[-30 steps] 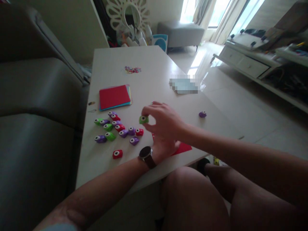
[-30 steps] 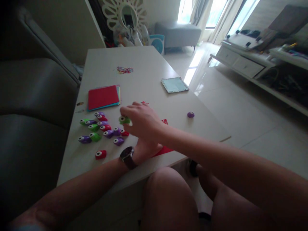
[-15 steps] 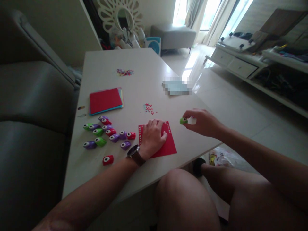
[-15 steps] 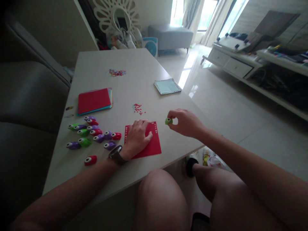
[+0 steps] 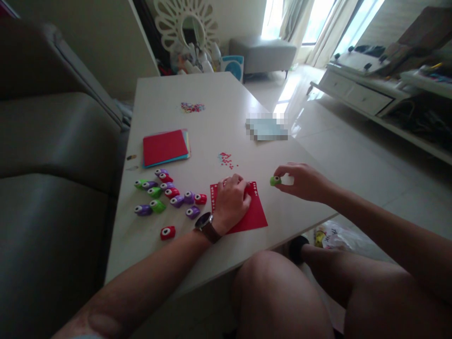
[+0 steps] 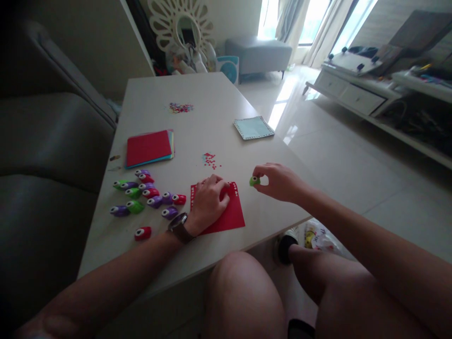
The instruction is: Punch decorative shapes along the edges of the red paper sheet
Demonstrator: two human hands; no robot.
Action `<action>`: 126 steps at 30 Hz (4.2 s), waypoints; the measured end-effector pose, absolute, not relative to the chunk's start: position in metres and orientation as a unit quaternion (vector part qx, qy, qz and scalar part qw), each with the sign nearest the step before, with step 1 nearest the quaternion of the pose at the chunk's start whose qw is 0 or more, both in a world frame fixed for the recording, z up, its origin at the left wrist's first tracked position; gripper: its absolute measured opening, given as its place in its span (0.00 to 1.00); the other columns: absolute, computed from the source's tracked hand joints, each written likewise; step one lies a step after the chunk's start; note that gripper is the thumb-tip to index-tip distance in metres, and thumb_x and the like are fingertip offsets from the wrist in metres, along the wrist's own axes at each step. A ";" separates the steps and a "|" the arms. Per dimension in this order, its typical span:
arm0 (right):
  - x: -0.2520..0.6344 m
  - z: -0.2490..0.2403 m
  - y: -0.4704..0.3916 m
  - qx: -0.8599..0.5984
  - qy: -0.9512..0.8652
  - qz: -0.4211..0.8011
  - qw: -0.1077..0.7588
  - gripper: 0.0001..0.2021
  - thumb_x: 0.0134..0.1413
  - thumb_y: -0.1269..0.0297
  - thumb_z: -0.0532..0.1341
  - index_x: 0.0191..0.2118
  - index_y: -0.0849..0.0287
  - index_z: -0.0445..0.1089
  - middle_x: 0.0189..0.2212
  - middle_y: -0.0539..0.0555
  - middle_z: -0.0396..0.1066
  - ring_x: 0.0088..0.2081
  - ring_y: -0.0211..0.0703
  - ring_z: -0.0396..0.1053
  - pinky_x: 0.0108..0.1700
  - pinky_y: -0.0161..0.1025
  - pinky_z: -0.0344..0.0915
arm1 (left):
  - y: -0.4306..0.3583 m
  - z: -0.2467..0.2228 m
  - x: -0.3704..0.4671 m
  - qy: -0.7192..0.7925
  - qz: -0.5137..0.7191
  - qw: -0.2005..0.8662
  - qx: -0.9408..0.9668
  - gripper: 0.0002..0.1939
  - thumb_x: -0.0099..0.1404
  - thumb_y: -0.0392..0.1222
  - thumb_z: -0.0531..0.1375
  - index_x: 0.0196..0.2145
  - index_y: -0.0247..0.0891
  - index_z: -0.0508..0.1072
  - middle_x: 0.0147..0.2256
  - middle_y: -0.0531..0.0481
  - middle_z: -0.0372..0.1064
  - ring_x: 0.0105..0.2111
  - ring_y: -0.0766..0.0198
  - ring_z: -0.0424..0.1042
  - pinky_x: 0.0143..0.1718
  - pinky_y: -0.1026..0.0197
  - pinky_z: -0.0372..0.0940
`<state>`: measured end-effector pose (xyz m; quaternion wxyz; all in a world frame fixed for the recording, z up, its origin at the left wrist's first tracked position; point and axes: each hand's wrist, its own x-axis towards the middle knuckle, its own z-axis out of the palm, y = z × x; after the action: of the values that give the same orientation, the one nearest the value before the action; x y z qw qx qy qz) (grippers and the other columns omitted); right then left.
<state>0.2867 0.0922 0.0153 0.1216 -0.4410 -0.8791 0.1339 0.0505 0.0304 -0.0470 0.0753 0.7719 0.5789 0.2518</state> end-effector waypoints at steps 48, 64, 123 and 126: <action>0.270 -0.015 0.087 -0.418 -0.872 0.229 0.117 0.06 0.57 0.61 0.66 0.39 0.54 0.75 0.35 0.53 0.77 0.36 0.44 0.72 0.38 0.39 0.64 | 0.036 -0.055 0.049 0.568 0.382 0.199 0.701 0.15 0.60 0.31 0.62 0.45 0.40 0.71 0.46 0.47 0.68 0.49 0.56 0.68 0.56 0.52 0.64; 0.269 -0.012 0.087 -0.392 -0.875 0.262 0.113 0.05 0.57 0.62 0.66 0.39 0.54 0.76 0.35 0.52 0.77 0.35 0.42 0.72 0.38 0.38 0.66 | 0.035 -0.055 0.049 0.573 0.367 0.192 0.707 0.16 0.61 0.33 0.63 0.47 0.40 0.71 0.46 0.47 0.67 0.49 0.56 0.68 0.56 0.52 0.64; 0.222 0.004 0.112 -0.586 -0.688 0.428 -0.010 0.06 0.44 0.74 0.68 0.25 0.59 0.71 0.22 0.47 0.66 0.26 0.34 0.59 0.27 0.34 0.54 | 0.036 -0.053 0.048 0.544 0.303 0.174 0.763 0.09 0.66 0.41 0.63 0.44 0.43 0.78 0.44 0.47 0.71 0.49 0.53 0.67 0.54 0.50 0.65; 0.220 0.002 0.113 -0.587 -0.693 0.418 -0.013 0.08 0.44 0.74 0.68 0.23 0.58 0.69 0.20 0.46 0.64 0.26 0.35 0.59 0.27 0.35 0.55 | 0.036 -0.053 0.048 0.548 0.296 0.166 0.765 0.09 0.66 0.40 0.62 0.44 0.43 0.77 0.45 0.46 0.71 0.49 0.53 0.67 0.54 0.50 0.64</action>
<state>0.2200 0.1131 0.0025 -0.0127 -0.5870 -0.6935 0.4176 0.0483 0.0359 -0.0526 0.1661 0.7646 0.5477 0.2964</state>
